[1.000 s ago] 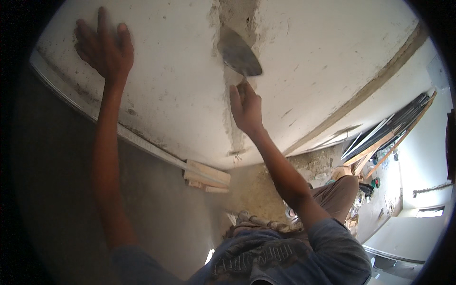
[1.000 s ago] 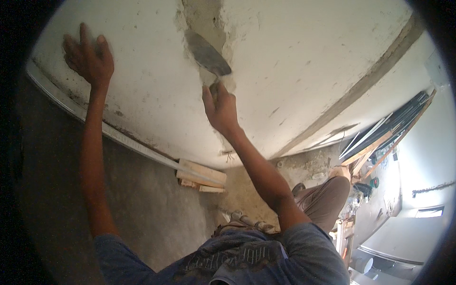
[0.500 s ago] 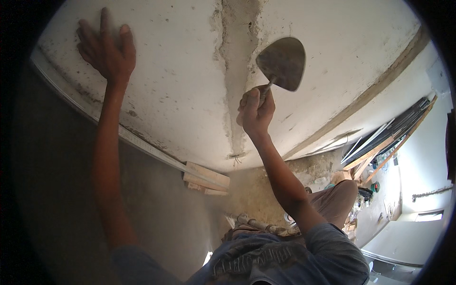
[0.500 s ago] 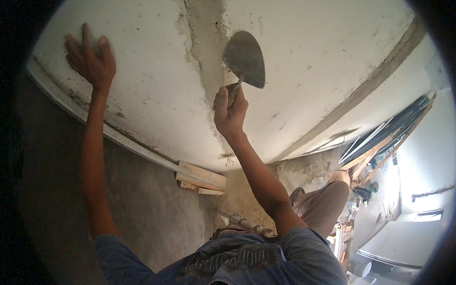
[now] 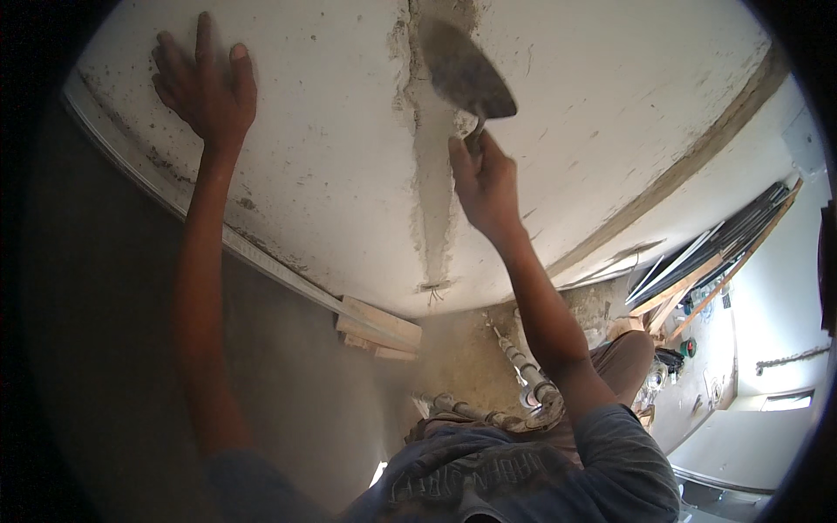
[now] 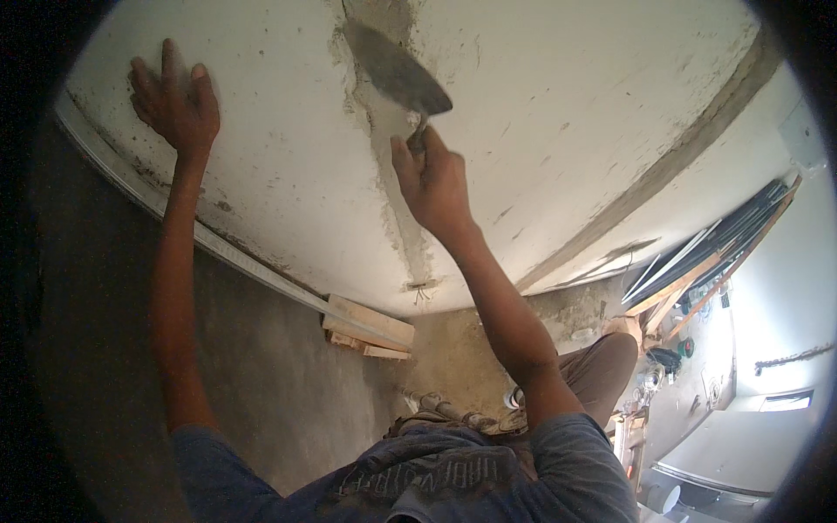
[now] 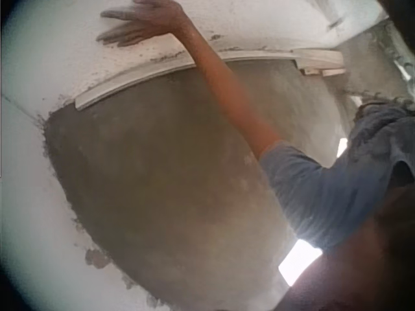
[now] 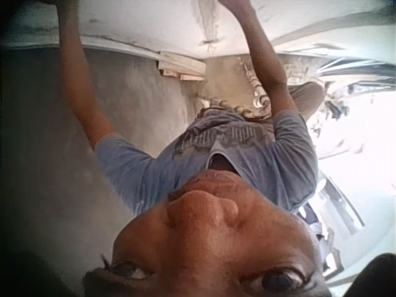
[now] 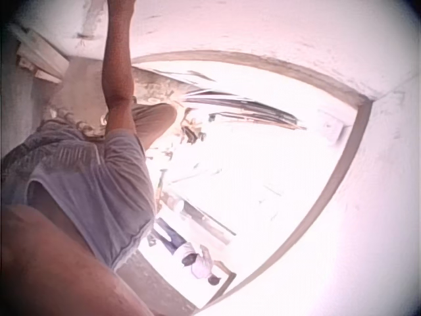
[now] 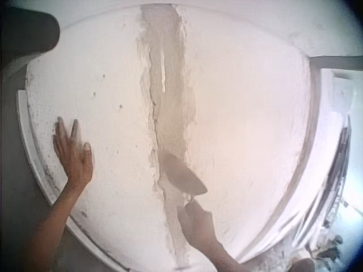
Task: The person applies and smooths a gray filler material into a vertical groove on a white wall using a trowel while standing on a ladder.
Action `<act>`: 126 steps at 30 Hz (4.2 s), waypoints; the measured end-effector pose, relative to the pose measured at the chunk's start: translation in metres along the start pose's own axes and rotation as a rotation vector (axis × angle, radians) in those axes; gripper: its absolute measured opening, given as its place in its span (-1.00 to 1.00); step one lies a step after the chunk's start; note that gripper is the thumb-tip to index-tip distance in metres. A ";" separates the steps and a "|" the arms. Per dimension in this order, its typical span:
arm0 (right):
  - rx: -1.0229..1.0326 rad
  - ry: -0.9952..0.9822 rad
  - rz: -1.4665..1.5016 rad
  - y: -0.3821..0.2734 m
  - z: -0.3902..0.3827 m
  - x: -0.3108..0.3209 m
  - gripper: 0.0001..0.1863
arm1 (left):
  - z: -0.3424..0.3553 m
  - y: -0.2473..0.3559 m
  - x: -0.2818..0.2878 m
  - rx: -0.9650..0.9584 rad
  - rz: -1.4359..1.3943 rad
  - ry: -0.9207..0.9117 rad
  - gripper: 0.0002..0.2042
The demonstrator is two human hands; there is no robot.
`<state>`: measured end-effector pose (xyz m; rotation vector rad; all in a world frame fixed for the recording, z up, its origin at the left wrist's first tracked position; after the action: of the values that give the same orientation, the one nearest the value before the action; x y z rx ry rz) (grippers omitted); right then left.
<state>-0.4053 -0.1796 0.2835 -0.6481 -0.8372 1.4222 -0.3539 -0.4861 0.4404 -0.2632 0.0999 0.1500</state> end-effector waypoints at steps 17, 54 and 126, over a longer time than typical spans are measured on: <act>-0.097 -0.293 -0.352 0.080 -0.037 0.000 -0.64 | 0.003 0.001 0.001 0.039 -0.024 0.002 -0.36; 0.038 0.240 0.380 0.086 -0.074 -0.042 -0.68 | -0.006 0.008 0.001 -0.022 -0.034 0.094 -0.39; -0.393 -0.259 0.036 0.075 -0.121 0.047 -0.72 | -0.274 0.389 0.124 2.040 -1.780 -1.005 -0.42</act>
<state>-0.3516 -0.1157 0.1584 -0.7862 -1.3358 1.4039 -0.3160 -0.1711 0.0649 1.7983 -0.9718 -1.5655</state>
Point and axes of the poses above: each hand's wrist, its own z-axis towards the middle knuckle, its own x-axis out of the back of the hand, y = z × x, the point moved 9 cm from there along z, towards the middle knuckle, and after that the axes turned 10 degrees about z, right-handed, at the moved point
